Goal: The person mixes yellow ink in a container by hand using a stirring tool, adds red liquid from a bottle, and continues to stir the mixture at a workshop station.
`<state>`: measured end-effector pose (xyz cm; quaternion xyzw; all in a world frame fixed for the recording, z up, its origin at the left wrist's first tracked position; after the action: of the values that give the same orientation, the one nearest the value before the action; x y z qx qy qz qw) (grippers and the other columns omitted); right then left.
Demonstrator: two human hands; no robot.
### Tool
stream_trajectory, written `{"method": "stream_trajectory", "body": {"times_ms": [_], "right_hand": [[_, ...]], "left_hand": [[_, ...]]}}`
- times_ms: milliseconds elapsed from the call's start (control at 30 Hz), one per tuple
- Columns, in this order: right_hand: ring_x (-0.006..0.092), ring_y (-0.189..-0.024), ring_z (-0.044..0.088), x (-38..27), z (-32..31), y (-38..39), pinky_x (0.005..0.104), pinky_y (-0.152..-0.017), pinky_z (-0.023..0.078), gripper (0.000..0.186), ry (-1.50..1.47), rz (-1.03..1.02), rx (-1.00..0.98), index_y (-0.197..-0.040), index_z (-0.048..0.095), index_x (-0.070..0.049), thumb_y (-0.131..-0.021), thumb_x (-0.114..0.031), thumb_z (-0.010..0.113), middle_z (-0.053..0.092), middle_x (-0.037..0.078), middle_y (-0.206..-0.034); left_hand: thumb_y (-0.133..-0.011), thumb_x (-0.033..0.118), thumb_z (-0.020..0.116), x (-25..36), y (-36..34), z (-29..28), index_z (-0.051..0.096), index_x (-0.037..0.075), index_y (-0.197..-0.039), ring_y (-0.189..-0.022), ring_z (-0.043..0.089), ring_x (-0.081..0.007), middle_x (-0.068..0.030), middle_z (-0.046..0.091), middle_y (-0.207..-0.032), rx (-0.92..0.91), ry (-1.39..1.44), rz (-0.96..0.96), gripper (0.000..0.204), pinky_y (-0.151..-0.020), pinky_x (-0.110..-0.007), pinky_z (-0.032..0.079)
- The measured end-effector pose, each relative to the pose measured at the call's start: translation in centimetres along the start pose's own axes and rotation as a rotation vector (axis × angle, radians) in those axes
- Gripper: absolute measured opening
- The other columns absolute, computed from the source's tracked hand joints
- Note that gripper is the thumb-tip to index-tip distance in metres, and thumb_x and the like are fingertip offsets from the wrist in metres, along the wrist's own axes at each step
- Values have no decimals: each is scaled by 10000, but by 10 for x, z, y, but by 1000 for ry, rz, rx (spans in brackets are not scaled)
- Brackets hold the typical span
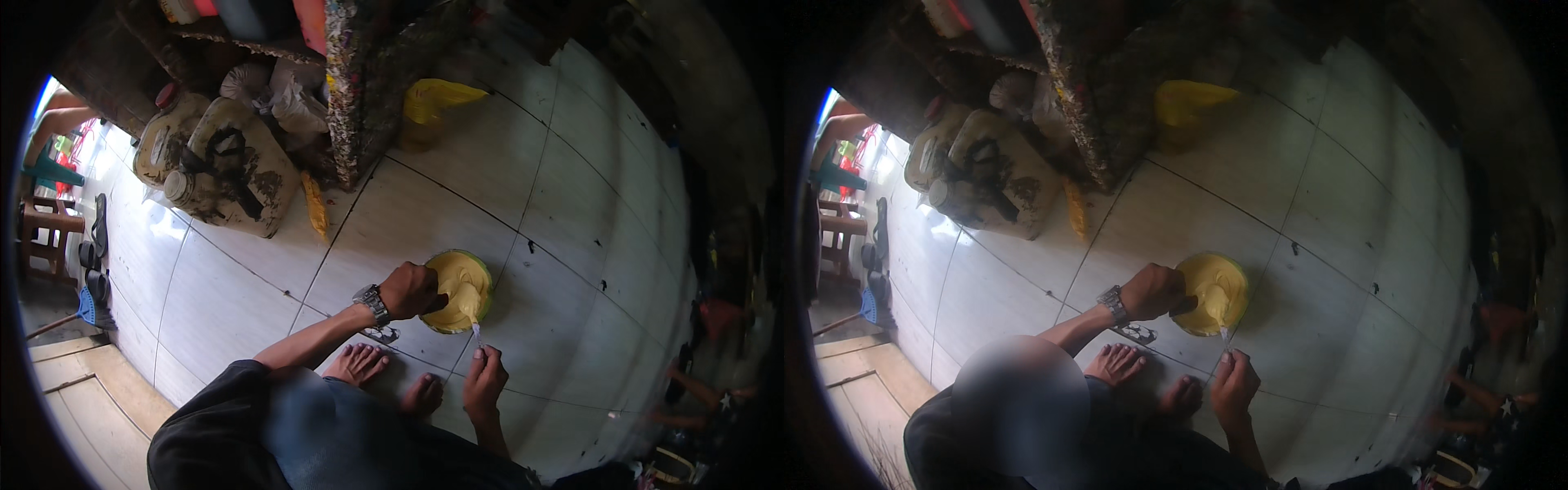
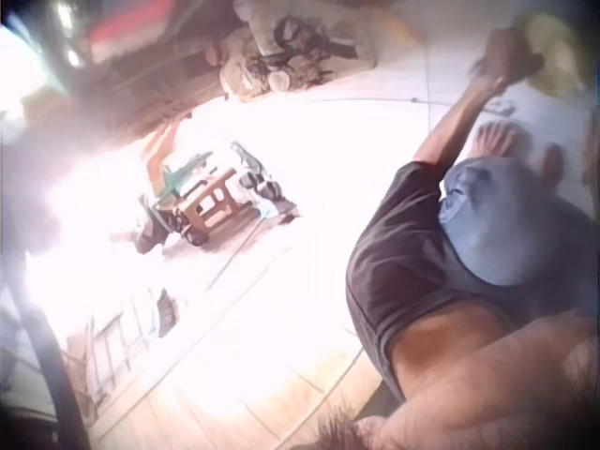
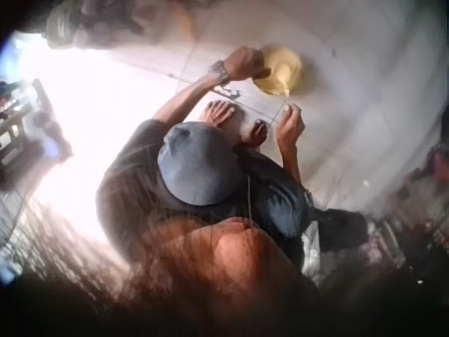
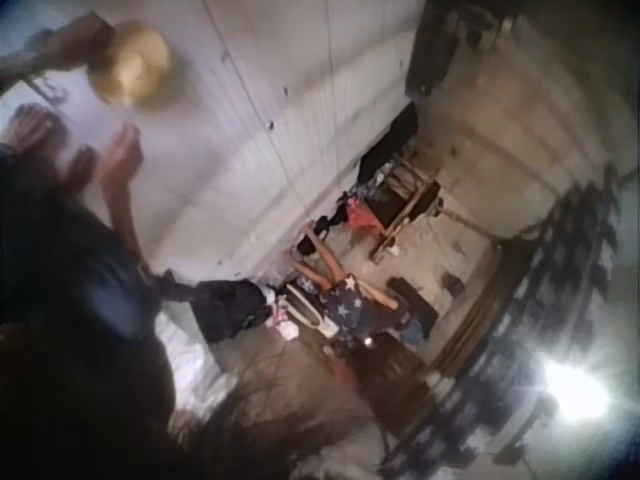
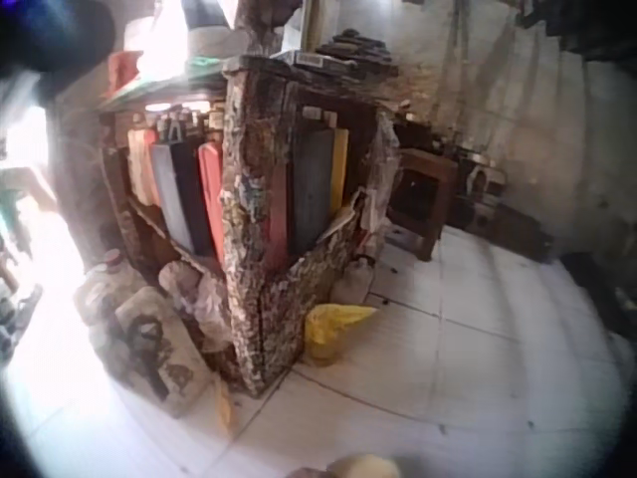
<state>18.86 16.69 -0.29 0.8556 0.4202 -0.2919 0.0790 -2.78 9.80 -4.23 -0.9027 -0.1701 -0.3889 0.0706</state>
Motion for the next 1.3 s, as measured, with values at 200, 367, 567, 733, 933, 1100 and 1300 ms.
{"method": "stream_trajectory", "body": {"times_ms": [200, 367, 567, 733, 933, 1100, 1300], "right_hand": [[360, -702, 626, -6, 5, 1, 442, -616, 496, 121, 139, -162, -10, -966, 596, 2, -916, -108, 591, 634, 160, -808], [361, -697, 621, -5, 6, -1, 439, -606, 487, 118, 202, -219, 19, -966, 591, 1, -918, -107, 588, 630, 162, -798], [348, -687, 596, 34, 14, -5, 417, -635, 473, 201, -133, 237, -40, -941, 575, 24, -967, -172, 544, 622, 176, -789], [295, -672, 558, 37, 27, -36, 409, -657, 450, 277, -318, 369, -198, -921, 565, 41, -987, -227, 536, 613, 217, -782], [439, -790, 626, 11, 38, -44, 486, -697, 472, 196, -16, 72, -249, -1035, 574, 40, -971, -141, 535, 648, 250, -850], [430, -806, 629, -11, 32, -54, 492, -705, 481, 175, 80, -59, -239, -1051, 576, 38, -966, -99, 506, 641, 251, -846], [435, -782, 628, 18, 38, -62, 510, -681, 484, 135, 192, -74, -380, -1006, 576, 24, -936, -66, 502, 639, 233, -807]], "left_hand": [[-829, 255, 662, 4, 0, 23, 699, 86, -801, -628, 628, -290, -106, 616, -703, 29, -29, 112, 175, -570, -397, 509], [-822, 242, 674, -1, -1, 22, 698, 89, -815, -659, 630, -296, -108, 621, -750, 19, -47, 84, 155, -579, -401, 512], [-840, 202, 664, -6, 7, -7, 697, 99, -833, -687, 619, -280, -96, 608, -732, 150, -3, 124, 108, -600, -390, 504], [-859, 232, 689, -60, 45, -86, 631, -2, -772, -720, 594, -381, -182, 615, -754, 435, 4, -120, 256, -633, -422, 479], [-875, 154, 644, -177, 99, -120, 696, 16, -846, -759, 634, -362, -186, 668, -845, 951, -149, -308, 150, -658, -429, 488], [-885, 128, 583, -202, 107, -116, 694, 83, -832, -819, 637, -341, -135, 678, -874, 970, -120, -520, 132, -714, -433, 511], [-851, 55, 638, -203, 118, -97, 638, 23, -1021, -739, 646, -333, -176, 660, -926, 1087, -79, -554, 173, -640, -406, 507]]}}
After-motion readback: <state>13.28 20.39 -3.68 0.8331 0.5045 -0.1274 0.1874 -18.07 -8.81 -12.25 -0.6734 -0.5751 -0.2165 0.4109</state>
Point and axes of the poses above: each hand's wrist, its own y-axis away from the middle knuckle, its own z-axis out of the palm, x = y × z, the point moved 7 cm from there along -y, towards the middle knuckle
